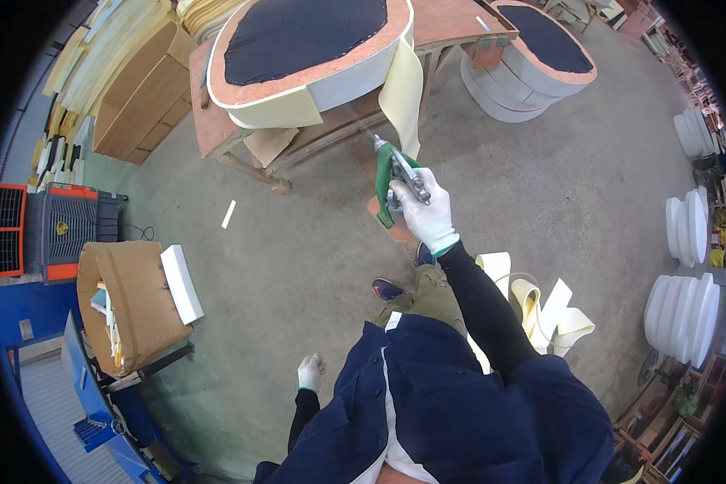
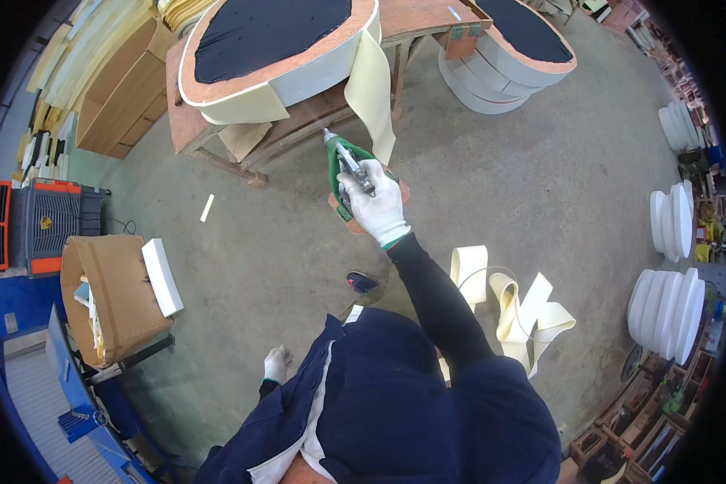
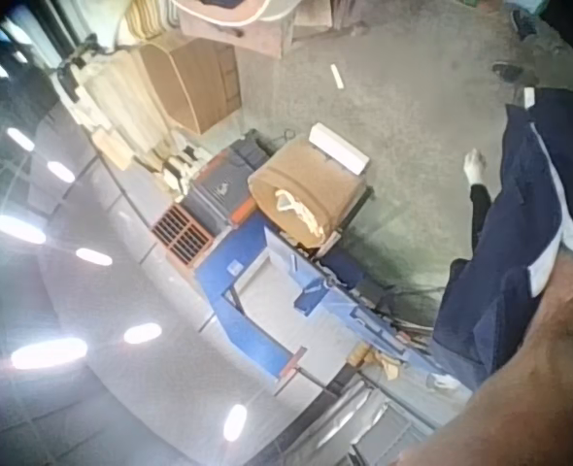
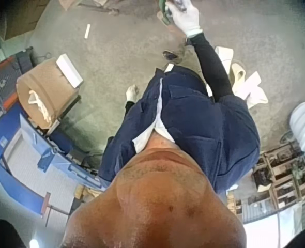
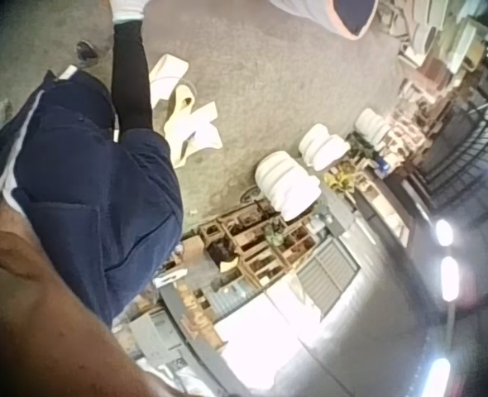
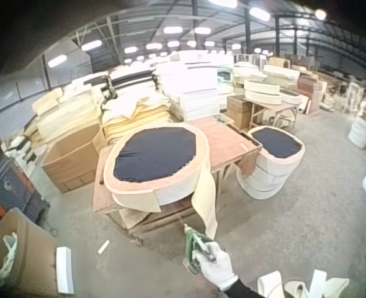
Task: The person applies adhesive to the edge of a large, oval-shaped foam cushion using a spray gun. They then press a strip of beige foam padding along the glued edge to cover the perimeter. The person repeats this process, applying glue and attaching foam strips to different sections of the cushion's edge.
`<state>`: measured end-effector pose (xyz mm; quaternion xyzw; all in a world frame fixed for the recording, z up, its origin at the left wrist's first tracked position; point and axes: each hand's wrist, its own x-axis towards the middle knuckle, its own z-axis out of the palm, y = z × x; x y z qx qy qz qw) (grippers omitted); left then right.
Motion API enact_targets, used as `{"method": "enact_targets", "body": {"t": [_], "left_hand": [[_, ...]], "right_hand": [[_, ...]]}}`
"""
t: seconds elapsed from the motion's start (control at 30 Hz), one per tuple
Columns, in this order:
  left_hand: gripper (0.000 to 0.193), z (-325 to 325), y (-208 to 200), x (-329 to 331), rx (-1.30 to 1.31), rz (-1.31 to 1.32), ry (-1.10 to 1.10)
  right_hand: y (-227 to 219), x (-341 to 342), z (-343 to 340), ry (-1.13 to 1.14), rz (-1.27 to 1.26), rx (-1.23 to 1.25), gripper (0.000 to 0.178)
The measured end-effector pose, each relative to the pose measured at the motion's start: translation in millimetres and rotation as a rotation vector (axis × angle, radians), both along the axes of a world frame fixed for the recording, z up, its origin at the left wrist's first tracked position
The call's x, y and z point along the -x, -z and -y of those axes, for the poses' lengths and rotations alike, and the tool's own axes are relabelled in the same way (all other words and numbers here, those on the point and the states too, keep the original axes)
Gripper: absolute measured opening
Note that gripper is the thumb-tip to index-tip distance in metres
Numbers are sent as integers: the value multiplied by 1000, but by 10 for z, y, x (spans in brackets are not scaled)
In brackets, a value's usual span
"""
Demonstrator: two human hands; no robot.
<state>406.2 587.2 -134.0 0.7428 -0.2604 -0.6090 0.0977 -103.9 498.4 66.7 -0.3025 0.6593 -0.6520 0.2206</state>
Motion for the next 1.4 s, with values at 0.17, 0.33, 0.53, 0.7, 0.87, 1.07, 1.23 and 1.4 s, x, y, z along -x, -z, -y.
{"method": "enact_targets", "body": {"t": [0.17, 0.33, 0.53, 0.7, 0.87, 1.07, 1.23, 1.4], "left_hand": [[19, -46, -1, 1, -16, -10, -11], [19, -46, 57, -59, -21, -17, -13], [28, -15, 94, -134, -19, 47, 66], [23, 26, 57, -121, 4, 9, 63], [23, 94, 30, -82, -10, 19, 69], [24, 196, 15, -42, -18, 29, 90], [25, 290, 21, -51, -17, 59, 104], [26, 319, 48, -50, -9, 33, 103]], "right_hand": [[34, -57, 63, -25, -55, -26, 23], [252, -65, 106, -21, -42, -74, 28], [568, -61, 157, -19, -45, -152, 29], [565, -19, 84, 5, 2, -196, 28], [446, 117, -42, 97, -52, -196, 27], [395, 300, -117, 191, 28, -235, 25], [342, 362, -106, 310, -63, -164, 25], [258, 358, -135, 248, -7, -119, 22]]}}
